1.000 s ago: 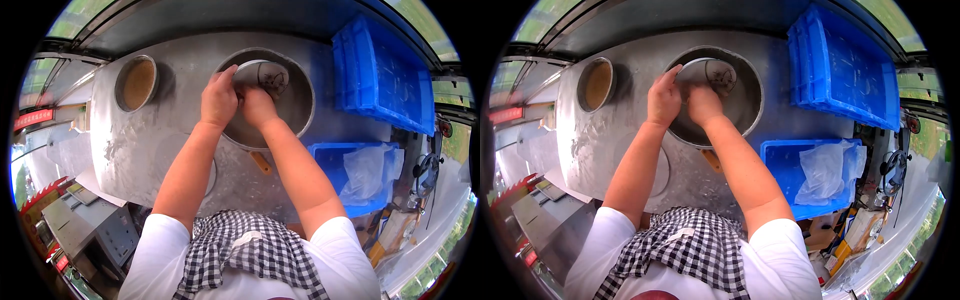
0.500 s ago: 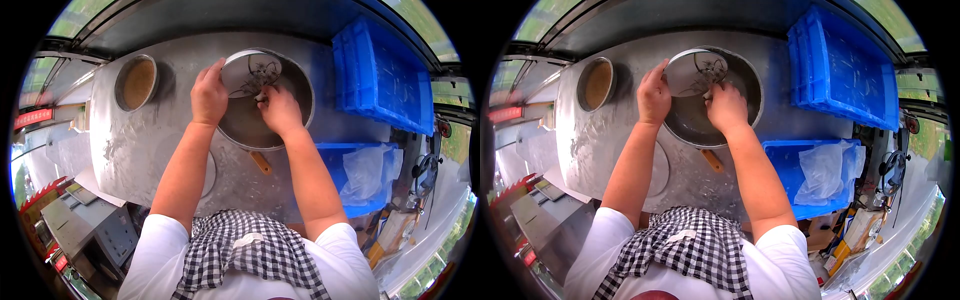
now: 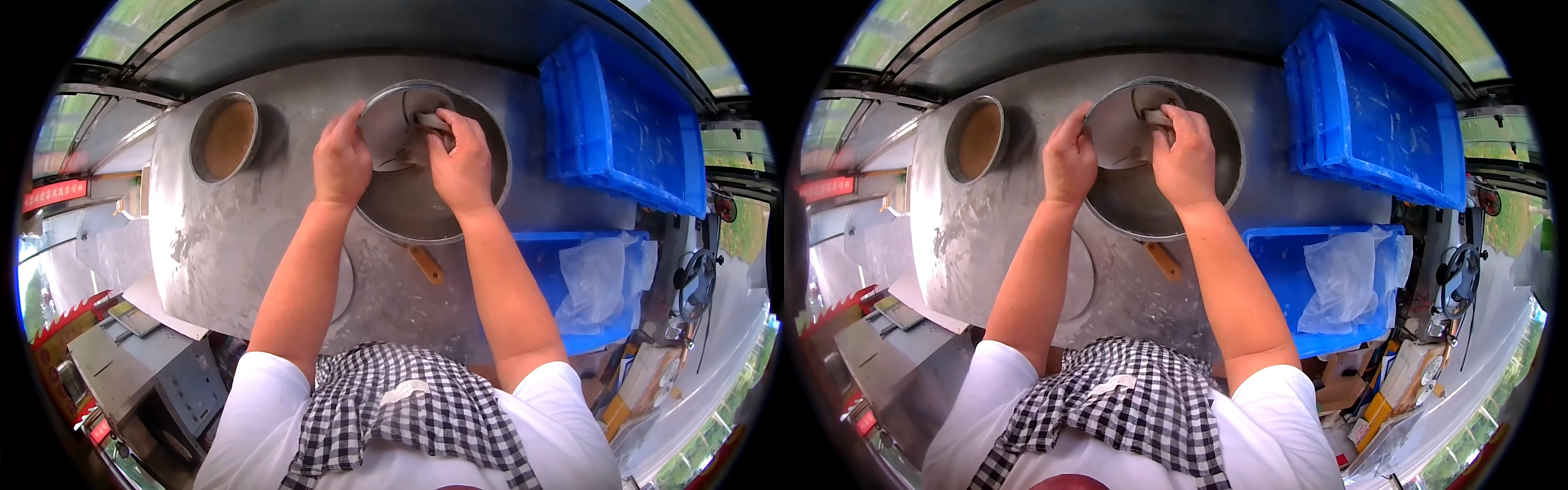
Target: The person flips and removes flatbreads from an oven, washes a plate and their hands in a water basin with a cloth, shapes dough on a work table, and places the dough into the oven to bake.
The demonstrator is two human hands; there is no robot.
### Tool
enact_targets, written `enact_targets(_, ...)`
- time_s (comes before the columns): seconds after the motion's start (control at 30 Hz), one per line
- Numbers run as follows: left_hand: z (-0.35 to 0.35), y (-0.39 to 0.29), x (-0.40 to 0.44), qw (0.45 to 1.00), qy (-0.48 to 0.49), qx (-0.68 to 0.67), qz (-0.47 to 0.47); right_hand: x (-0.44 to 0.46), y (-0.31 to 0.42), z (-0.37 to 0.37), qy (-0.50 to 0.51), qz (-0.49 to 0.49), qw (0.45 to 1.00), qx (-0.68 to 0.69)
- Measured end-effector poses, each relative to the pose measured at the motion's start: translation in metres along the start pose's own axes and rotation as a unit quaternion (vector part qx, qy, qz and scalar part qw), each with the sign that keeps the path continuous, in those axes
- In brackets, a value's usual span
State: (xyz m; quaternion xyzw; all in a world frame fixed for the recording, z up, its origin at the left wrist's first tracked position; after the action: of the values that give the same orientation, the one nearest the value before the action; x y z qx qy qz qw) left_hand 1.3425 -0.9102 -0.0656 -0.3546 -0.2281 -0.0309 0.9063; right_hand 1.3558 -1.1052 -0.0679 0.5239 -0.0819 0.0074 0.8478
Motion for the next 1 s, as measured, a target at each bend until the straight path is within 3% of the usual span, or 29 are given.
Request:
enact_targets(0.17,-0.007,-0.005,-0.008,0.998,-0.01,-0.051,0.024,-0.016,-0.035,-0.043,0.019,-0.003,0.996,-0.086)
enact_targets(0.4,-0.012,0.006,-0.022,0.995,0.012,-0.078,0.065,-0.032,-0.037,-0.063,0.118,0.007,0.992,-0.046)
enact_targets(0.6,-0.014,0.012,-0.024,0.986,-0.009,-0.121,0.117,-0.003,-0.028,-0.04,-0.031,-0.027,0.997,-0.069)
enact_targets(0.67,-0.014,0.001,-0.017,0.982,-0.001,-0.132,0.135,-0.007,-0.019,-0.054,-0.007,0.03,0.998,-0.046)
enact_targets(0.73,-0.015,0.008,-0.014,0.98,-0.015,-0.155,0.122,-0.015,-0.001,-0.061,0.063,0.023,0.997,-0.045)
enact_targets(0.83,-0.008,0.01,-0.015,0.98,-0.027,-0.152,0.124,-0.01,-0.005,-0.048,0.061,0.053,0.992,-0.094)
enact_targets(1.0,-0.001,0.002,-0.02,0.984,-0.014,-0.133,0.118,0.014,-0.016,-0.032,-0.025,0.065,0.988,-0.135)
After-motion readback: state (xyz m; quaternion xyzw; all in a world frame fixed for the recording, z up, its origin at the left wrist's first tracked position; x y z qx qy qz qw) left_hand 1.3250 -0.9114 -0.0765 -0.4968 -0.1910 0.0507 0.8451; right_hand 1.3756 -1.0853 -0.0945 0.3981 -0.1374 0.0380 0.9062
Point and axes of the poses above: each hand's wrist, its own x-axis towards the middle knuckle, its own z-axis out of the back of the hand, y = z × x, the point moved 4 cm from there along x, towards the middle knuckle, and after that the axes turned 7 degrees about -z, right-handed, at the moved point
